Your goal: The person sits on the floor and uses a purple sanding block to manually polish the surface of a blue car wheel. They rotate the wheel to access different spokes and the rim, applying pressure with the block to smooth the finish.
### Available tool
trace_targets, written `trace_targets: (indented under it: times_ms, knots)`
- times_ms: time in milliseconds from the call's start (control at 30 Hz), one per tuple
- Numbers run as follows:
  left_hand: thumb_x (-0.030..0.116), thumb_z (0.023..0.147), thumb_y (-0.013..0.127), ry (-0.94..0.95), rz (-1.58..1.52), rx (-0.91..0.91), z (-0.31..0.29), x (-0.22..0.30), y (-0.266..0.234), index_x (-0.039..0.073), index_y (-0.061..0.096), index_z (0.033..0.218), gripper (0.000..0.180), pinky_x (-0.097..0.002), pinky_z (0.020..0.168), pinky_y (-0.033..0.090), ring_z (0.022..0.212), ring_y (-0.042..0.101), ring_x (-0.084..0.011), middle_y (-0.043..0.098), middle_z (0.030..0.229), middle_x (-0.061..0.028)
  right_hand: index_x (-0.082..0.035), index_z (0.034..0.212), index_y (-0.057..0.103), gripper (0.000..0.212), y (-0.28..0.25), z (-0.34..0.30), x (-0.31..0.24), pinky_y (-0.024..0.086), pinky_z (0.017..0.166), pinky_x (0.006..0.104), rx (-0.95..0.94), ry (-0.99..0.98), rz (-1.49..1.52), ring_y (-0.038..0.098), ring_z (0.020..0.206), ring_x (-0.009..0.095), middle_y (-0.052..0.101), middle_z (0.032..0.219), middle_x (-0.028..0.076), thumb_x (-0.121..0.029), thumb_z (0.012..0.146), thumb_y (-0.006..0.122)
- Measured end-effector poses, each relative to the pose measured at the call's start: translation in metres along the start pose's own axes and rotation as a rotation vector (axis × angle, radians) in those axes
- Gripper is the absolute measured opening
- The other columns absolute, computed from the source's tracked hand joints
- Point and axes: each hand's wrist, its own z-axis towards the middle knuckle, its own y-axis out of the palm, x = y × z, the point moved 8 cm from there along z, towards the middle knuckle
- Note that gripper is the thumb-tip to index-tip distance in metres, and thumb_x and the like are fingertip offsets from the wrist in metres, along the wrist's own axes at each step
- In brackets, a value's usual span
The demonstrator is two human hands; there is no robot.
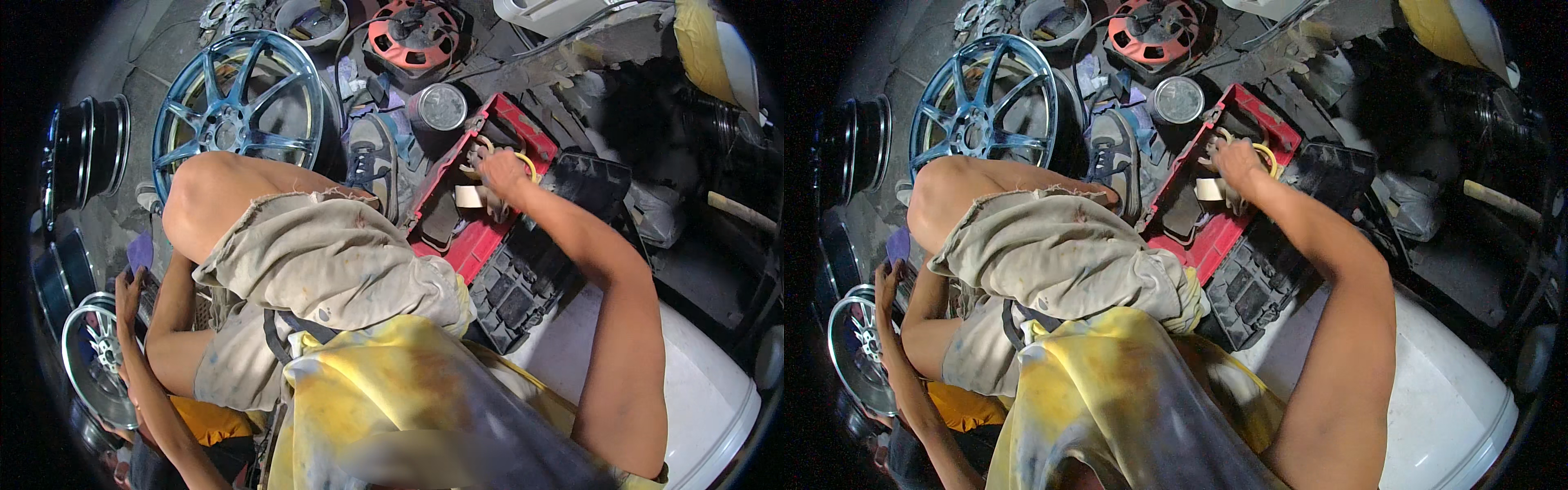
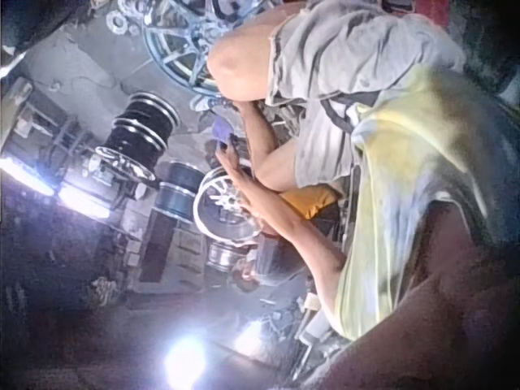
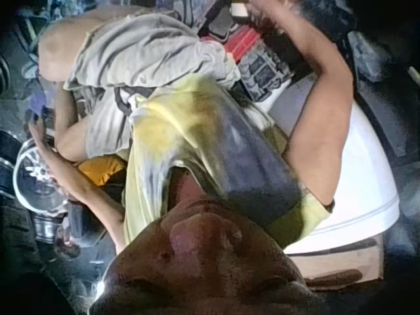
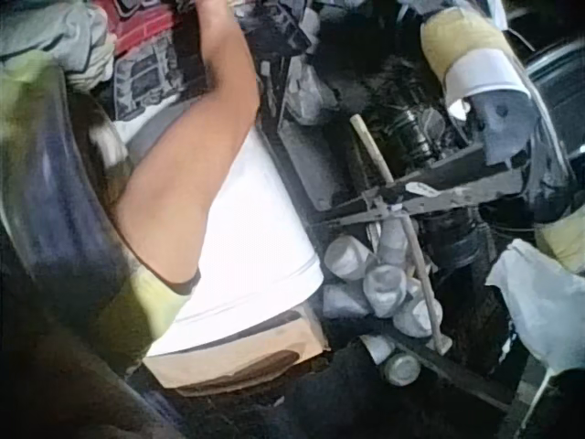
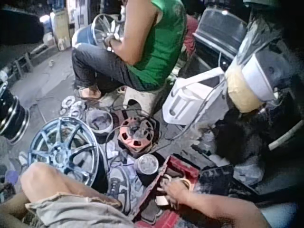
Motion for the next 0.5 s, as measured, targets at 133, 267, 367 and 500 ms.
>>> trace_targets:
  times_ms: [133,267,367,500]
  knots:
    - [0.025,0.096,0.06,0.048,-0.06,0.021,-0.005,0.005,0.0,-0.001,0.063,0.088,0.027,-0.0273,0.061,0.041,0.065,0.052,-0.0102,0.06,0.072,-0.0023,-0.007,0.1,0.071,0.028,-0.005,0.001,-0.009,0.054,0.078,0.042,-0.189,-0.008,0.229,0.068,0.096,0.029,0.068,0.107,0.014,-0.025,0.078,0.068]
    - [0.036,0.092,0.064,-0.005,0.273,0.238,-0.013,0.02,-0.028,-0.006,0.061,0.088,0.043,-0.0328,0.066,0.041,0.071,0.05,-0.0171,0.058,0.076,-0.0104,-0.006,0.114,0.069,0.059,-0.052,-0.007,-0.054,0.057,0.07,0.0359,-0.528,-0.105,1.16,0.069,0.094,0.026,0.07,0.101,0.012,-0.053,0.079,0.072]
    - [0.039,0.093,0.063,0.044,0.182,0.293,-0.022,0.03,-0.047,-0.007,0.065,0.096,0.046,-0.0315,0.072,0.041,0.075,0.051,-0.0178,0.06,0.081,-0.01,-0.01,0.11,0.071,0.055,-0.064,0.012,0.014,0.056,0.07,0.0397,-0.171,-0.137,0.846,0.07,0.088,0.031,0.071,0.102,0.015,-0.058,0.083,0.065]
    - [0.034,0.096,0.061,0.086,-0.063,0.29,-0.023,0.013,-0.084,-0.005,0.067,0.099,0.039,-0.0269,0.074,0.043,0.078,0.057,-0.0128,0.066,0.088,-0.006,-0.007,0.1,0.071,0.046,-0.062,-0.031,0.165,0.054,0.082,0.0438,-0.077,0.277,0.167,0.067,0.095,0.034,0.069,0.1,0.018,-0.05,0.085,0.066]
